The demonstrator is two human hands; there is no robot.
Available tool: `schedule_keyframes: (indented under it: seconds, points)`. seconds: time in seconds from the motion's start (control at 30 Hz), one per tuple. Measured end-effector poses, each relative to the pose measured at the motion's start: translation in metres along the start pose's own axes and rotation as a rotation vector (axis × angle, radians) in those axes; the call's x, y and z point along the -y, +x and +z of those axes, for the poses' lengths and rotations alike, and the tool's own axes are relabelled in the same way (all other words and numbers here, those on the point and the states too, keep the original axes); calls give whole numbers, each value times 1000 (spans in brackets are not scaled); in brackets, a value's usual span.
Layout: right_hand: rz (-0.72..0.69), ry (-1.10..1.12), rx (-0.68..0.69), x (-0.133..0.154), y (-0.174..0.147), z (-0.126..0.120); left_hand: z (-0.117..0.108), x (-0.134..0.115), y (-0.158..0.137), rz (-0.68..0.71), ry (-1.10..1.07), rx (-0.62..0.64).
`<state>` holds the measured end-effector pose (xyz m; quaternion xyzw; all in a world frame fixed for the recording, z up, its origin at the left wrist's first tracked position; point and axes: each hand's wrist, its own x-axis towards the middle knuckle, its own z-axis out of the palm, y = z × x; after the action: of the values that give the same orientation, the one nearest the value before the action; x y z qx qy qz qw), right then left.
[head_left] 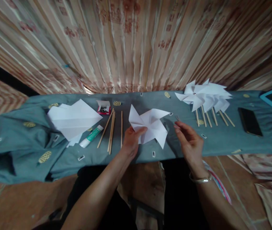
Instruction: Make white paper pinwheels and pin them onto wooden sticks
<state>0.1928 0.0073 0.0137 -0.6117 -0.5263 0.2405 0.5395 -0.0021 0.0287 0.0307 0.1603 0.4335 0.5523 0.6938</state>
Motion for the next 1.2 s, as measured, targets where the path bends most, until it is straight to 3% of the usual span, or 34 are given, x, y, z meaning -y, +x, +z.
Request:
schedule_keyframes:
  seconds: [0.1, 0.27, 0.57, 0.73, 1.0, 1.1, 1.2]
  points:
    - [159, 122, -8, -7, 2, 9, -1, -5, 0, 18, -42, 26]
    - [246, 160, 155, -4, -3, 32, -8, -18, 2, 94, -101, 22]
    - [232, 37, 568, 16, -17, 74, -26, -37, 1, 237, -92, 31]
    - [145, 8, 722, 27, -18, 104, -43, -63, 3, 350, -104, -18]
    - [-24, -73, 650, 24, -8, 140, -83, -117, 9, 614, -52, -198]
    - [-17, -58, 643, 21, -8, 144, -90, -121, 7, 664, -51, -255]
    - [36, -1, 613, 19, -8, 146, -90, -115, 6, 620, -40, -268]
